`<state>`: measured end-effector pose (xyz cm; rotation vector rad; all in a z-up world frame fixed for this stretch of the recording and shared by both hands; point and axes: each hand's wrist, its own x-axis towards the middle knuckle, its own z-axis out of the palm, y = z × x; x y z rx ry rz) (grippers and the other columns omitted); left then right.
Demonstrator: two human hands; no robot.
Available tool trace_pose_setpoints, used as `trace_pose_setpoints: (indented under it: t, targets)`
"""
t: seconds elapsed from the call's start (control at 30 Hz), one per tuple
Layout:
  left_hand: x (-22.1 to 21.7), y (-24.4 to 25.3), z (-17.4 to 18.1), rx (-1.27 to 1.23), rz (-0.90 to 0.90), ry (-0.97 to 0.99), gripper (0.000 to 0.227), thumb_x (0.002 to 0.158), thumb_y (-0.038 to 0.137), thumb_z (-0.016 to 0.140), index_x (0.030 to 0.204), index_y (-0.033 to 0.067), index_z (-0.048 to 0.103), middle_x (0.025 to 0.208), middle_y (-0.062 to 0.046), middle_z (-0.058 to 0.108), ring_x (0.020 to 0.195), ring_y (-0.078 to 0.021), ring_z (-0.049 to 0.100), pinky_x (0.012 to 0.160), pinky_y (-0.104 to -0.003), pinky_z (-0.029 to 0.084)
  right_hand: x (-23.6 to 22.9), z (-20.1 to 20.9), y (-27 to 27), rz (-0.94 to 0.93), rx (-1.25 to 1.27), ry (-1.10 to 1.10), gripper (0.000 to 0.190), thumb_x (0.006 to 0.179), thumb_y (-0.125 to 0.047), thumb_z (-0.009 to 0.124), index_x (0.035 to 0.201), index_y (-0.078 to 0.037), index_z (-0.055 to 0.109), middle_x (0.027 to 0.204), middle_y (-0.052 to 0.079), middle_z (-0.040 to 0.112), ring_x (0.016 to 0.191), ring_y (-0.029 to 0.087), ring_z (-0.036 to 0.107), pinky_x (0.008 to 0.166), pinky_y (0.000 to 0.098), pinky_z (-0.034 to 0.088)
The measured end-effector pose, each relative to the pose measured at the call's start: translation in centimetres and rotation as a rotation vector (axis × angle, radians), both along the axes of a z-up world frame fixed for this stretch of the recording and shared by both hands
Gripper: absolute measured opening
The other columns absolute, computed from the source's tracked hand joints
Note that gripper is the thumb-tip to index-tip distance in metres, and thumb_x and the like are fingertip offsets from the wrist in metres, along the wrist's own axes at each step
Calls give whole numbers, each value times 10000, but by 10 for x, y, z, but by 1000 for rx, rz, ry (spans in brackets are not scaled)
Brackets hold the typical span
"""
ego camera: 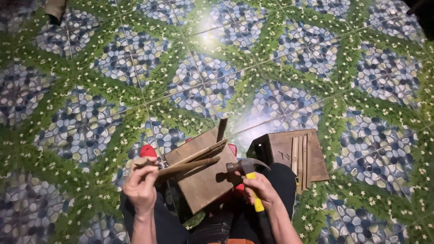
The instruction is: Hammering thin bamboo strips onto a wooden frame to create a flat surface.
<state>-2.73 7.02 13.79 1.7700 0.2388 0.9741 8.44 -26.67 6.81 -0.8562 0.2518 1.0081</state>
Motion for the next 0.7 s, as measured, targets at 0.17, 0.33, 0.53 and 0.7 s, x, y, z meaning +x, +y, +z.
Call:
trace_pose_setpoints:
  t: [0.17,0.33,0.53,0.7]
  targets:
    - [-22,-24,37,24,-227,4,93,855,-31,657,936,4,687,1052,-84,688,903,-189,623,846,-300,558,-2,-4,7,22,-108,-28,176,884,13,622,1019,28,511,459,122,563,300,194,542,273,272,435]
    - [-45,-40,50,149,-448,-55,136,882,114,680,825,-4,646,1070,-135,661,986,-328,657,950,-498,536,-3,-17,7,37,-177,-89,166,892,-5,629,896,-30,465,497,119,577,305,187,541,289,269,434]
    - [-85,-36,24,401,-316,80,209,850,212,735,710,91,640,1060,-4,743,972,-272,756,994,-540,476,-6,-3,13,-29,-85,-119,672,831,-35,622,1484,12,472,438,177,572,277,231,528,293,296,502]
    - [-116,-9,-17,191,-286,326,387,781,235,809,1144,118,740,1164,-10,758,1166,-176,691,1142,-407,397,-8,-19,13,36,-278,-128,104,869,15,592,901,-8,496,460,160,529,282,214,496,273,293,400]
